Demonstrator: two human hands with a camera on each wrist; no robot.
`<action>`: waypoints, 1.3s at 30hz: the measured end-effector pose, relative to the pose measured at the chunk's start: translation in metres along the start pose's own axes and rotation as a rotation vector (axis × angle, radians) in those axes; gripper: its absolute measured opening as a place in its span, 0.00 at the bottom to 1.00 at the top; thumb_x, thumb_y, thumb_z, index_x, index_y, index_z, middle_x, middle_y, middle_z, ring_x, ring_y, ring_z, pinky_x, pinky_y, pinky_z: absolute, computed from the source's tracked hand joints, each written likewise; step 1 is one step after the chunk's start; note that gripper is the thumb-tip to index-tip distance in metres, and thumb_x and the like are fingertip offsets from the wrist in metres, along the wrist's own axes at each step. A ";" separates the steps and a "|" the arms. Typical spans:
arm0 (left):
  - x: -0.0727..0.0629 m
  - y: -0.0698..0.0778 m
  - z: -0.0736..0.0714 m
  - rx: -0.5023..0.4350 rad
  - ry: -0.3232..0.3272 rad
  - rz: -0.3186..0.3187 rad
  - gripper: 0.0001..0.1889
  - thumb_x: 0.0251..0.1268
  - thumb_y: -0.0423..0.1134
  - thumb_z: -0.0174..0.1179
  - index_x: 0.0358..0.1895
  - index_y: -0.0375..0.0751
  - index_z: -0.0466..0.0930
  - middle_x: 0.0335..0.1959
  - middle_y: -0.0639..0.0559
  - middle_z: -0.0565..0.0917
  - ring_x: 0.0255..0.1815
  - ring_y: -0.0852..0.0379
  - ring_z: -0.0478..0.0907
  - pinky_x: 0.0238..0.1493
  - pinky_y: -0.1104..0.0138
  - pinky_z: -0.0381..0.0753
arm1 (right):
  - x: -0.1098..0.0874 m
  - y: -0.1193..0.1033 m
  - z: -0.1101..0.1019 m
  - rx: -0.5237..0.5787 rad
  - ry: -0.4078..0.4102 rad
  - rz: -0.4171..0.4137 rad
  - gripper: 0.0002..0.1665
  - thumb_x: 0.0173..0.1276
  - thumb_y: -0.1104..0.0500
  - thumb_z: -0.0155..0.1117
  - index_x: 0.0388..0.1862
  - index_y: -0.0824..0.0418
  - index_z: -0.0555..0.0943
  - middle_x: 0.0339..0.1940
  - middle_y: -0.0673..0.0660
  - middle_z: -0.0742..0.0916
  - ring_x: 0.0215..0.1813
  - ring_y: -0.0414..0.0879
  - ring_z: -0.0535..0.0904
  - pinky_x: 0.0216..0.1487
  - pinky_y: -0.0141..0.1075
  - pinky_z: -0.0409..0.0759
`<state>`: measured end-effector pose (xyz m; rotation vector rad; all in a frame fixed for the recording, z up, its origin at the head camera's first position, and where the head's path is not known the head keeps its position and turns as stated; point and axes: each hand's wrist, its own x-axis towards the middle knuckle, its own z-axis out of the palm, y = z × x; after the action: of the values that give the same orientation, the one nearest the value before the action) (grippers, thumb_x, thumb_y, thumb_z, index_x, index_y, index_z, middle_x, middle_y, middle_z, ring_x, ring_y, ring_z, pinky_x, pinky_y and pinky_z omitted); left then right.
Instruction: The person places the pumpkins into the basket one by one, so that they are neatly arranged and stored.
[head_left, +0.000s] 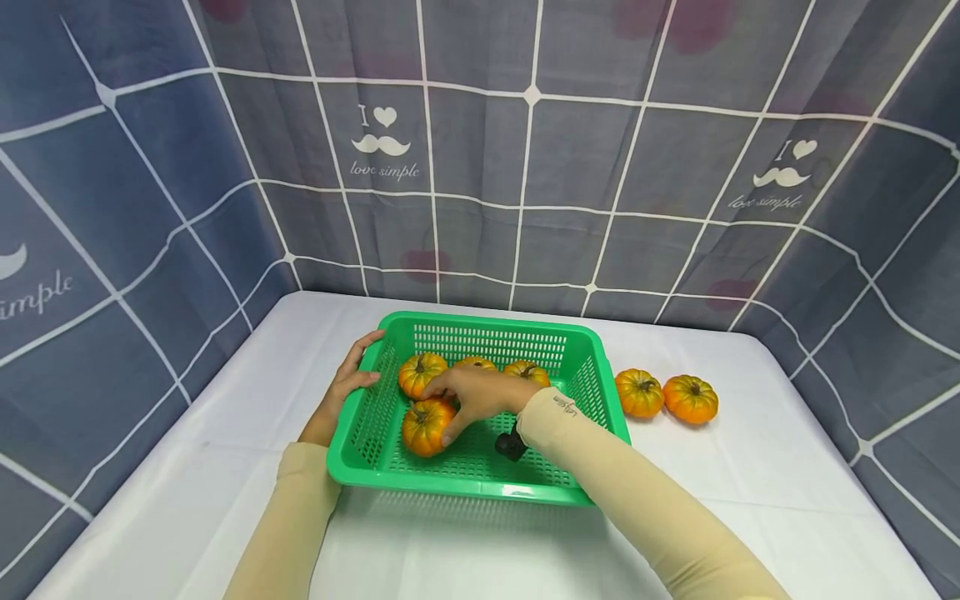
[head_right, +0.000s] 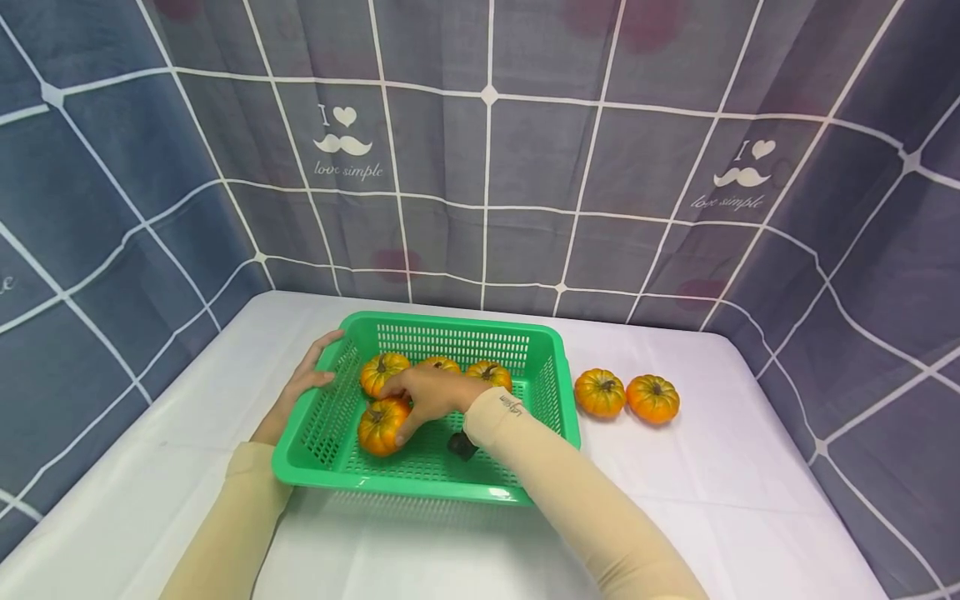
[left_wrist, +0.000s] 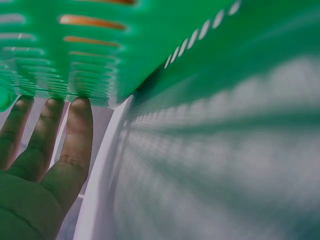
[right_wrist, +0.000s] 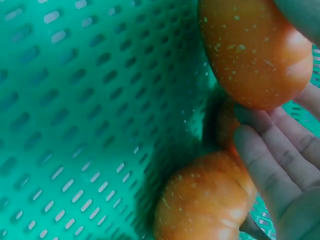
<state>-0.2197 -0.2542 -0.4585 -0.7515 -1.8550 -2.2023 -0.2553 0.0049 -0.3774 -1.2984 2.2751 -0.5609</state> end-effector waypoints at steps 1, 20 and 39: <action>0.000 0.000 0.000 0.008 0.003 0.000 0.35 0.68 0.24 0.44 0.75 0.57 0.71 0.69 0.62 0.76 0.62 0.65 0.79 0.57 0.74 0.80 | 0.001 0.000 0.001 -0.001 -0.001 0.001 0.42 0.60 0.58 0.87 0.72 0.64 0.81 0.65 0.59 0.87 0.65 0.52 0.83 0.69 0.37 0.80; 0.002 0.000 0.001 -0.103 0.014 -0.074 0.34 0.67 0.24 0.44 0.74 0.57 0.71 0.68 0.58 0.78 0.63 0.61 0.81 0.59 0.70 0.83 | 0.009 -0.002 0.013 -0.070 0.014 -0.021 0.42 0.65 0.57 0.84 0.76 0.61 0.79 0.66 0.56 0.87 0.65 0.50 0.82 0.68 0.39 0.79; 0.003 -0.002 -0.001 -0.095 0.000 -0.031 0.35 0.65 0.23 0.44 0.72 0.59 0.73 0.67 0.60 0.78 0.63 0.62 0.80 0.59 0.72 0.82 | 0.013 -0.009 0.014 -0.122 0.038 0.041 0.45 0.66 0.54 0.84 0.79 0.57 0.76 0.59 0.60 0.88 0.59 0.50 0.84 0.64 0.41 0.82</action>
<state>-0.2233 -0.2538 -0.4586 -0.7441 -1.7846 -2.3237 -0.2477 -0.0124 -0.3862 -1.3051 2.3936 -0.4426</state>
